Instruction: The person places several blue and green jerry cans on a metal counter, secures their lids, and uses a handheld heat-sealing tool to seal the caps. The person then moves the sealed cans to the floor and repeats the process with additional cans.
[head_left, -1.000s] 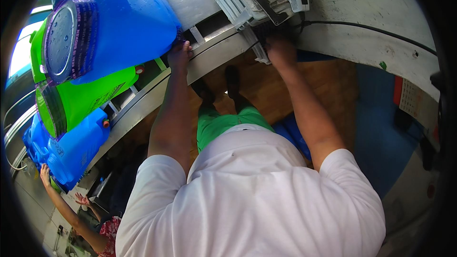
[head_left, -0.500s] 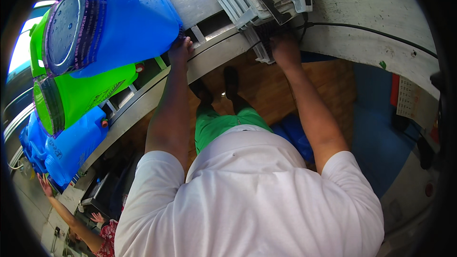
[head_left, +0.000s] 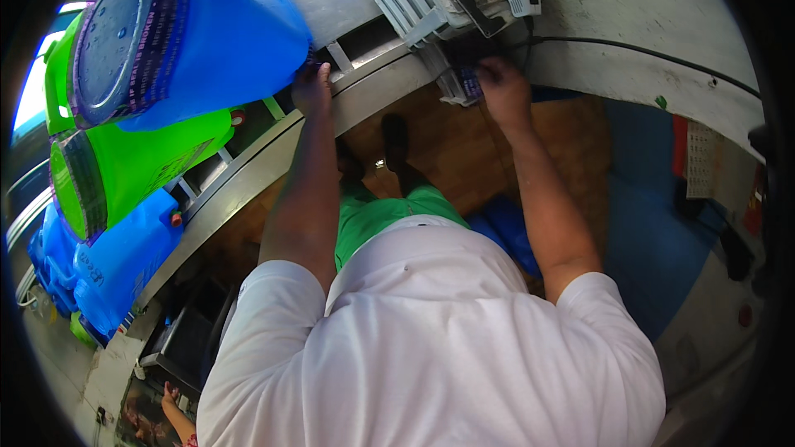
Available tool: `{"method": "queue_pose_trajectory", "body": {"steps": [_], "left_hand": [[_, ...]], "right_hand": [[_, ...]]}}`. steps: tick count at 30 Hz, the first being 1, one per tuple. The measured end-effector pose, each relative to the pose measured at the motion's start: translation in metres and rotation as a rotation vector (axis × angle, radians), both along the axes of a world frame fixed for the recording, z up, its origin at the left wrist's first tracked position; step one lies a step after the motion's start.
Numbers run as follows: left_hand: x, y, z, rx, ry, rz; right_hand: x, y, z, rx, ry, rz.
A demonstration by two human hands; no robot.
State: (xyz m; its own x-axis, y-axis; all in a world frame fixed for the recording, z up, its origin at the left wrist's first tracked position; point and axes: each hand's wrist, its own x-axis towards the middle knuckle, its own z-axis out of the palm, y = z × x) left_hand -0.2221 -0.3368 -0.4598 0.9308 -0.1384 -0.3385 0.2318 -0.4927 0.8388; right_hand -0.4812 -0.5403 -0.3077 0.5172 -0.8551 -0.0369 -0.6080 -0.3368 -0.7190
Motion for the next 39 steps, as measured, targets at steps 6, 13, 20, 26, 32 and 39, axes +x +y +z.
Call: {"method": "queue_pose_trajectory", "body": {"steps": [6, 13, 20, 26, 32, 39], "left_hand": [[-0.015, 0.031, 0.050, 0.041, 0.180, -0.174], [-0.060, 0.063, 0.114, -0.324, 0.725, -0.456], [-0.036, 0.104, 0.151, -0.504, 1.309, -0.441], [-0.015, 0.150, 0.149, -0.653, 0.784, -0.236], [0.010, 0.172, 0.140, -0.531, 0.725, -0.255], [0.032, 0.200, 0.128, -0.480, 0.789, -0.117]], "right_hand": [[0.014, 0.030, 0.018, 0.693, -0.322, -0.166], [0.050, 0.070, 0.019, 0.948, -0.312, -0.003], [0.103, 0.126, 0.012, 0.756, -0.354, 0.465], [0.136, 0.181, 0.012, 0.481, -0.169, 0.434], [0.174, 0.209, -0.007, 0.812, -0.062, 0.418], [0.206, 0.225, -0.034, 0.874, -0.077, 0.386]]}}
